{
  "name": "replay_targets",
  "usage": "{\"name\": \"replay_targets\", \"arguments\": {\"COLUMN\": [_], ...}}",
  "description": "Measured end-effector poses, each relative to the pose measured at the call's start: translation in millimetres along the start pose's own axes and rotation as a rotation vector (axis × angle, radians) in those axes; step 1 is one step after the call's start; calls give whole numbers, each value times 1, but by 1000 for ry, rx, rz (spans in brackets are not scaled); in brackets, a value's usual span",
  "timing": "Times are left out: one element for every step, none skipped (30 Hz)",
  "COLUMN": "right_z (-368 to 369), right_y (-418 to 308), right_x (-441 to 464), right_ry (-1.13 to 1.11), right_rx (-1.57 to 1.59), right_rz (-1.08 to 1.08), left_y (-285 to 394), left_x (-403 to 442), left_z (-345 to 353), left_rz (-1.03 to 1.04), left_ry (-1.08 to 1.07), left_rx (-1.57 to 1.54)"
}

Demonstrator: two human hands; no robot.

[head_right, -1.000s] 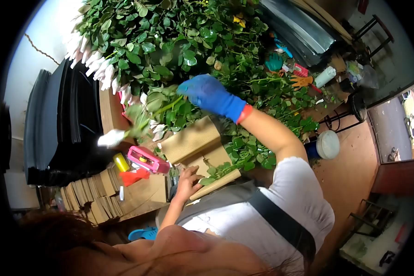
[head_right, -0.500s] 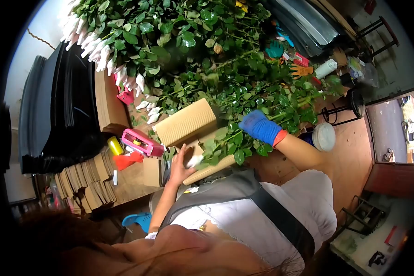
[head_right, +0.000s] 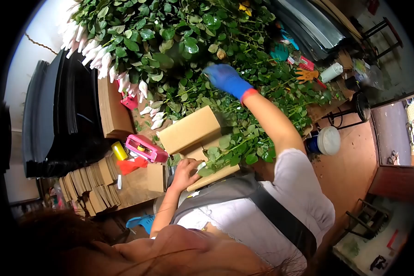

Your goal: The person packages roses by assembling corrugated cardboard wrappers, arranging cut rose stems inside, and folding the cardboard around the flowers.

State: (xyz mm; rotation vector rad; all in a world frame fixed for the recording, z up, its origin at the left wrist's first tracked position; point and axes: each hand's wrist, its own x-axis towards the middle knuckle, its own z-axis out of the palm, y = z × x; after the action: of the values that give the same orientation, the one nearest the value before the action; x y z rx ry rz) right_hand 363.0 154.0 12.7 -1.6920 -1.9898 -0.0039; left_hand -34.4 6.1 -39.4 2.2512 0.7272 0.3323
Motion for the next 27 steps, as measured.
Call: {"name": "replay_targets", "arguments": {"right_z": [16,29,40,48,60,83,89,91,85,82,77,68,57,41,15,-31,-57,-74,-84,-88,-92,-96,-103,-120,-127,-118,-116], "right_y": [12,22,26,22,23,31,28,27,20,18,20,18,17,19,10,-19,-29,-29,-27,-20,-15,-14,-11,-20,-26,-15,-16], "right_x": [23,39,52,66,66,58,53,46,37,26,22,19,18,17,17,16,14,13,9,4,1,-3,-6,-7,-13,-25,-39], "right_ry": [-17,-122,-226,-454,-513,-574,-636,-729,-824,-819,-796,-775,-751,-592,-397,-64,234,304,377,319,261,212,286,348,397,199,-11], "right_rx": [19,-69,-156,-361,-419,-479,-541,-596,-655,-668,-619,-567,-514,-449,-497,-497,-414,-417,-419,-355,-291,-227,-235,-241,-234,-75,12], "right_rz": [53,87,122,210,248,286,326,260,192,96,100,105,111,101,32,-45,-139,-156,-170,-150,-124,-97,-123,-161,-192,-122,8], "left_y": [-3,-3,3,1,-3,-3,-4,-6,-5,-1,4,8,6,1,-3,-5,-5,-5,-2,2,1,-2,-8,-7,-4,-2,-3], "left_x": [1,3,6,7,6,5,5,3,4,6,7,6,5,5,5,5,4,4,6,7,5,0,5,11,7,5,4], "left_z": [1,3,1,5,11,14,17,20,21,18,14,12,14,16,18,20,21,20,19,17,18,21,23,22,22,22,24], "left_rz": [9,4,9,11,14,17,4,3,3,-41,-85,-132,-96,-59,-23,-9,-16,-22,-26,-25,-55,-30,4,18,16,-33,-49], "left_ry": [14,53,79,98,118,145,154,165,179,162,144,123,136,148,161,172,170,167,162,171,148,152,171,197,215,195,203], "left_rx": [-13,-41,-29,-14,-1,-9,-43,-52,-64,-73,-85,-97,-97,-92,-87,-72,-82,-93,-100,-122,-86,-75,-63,-78,-97,-97,-118]}}
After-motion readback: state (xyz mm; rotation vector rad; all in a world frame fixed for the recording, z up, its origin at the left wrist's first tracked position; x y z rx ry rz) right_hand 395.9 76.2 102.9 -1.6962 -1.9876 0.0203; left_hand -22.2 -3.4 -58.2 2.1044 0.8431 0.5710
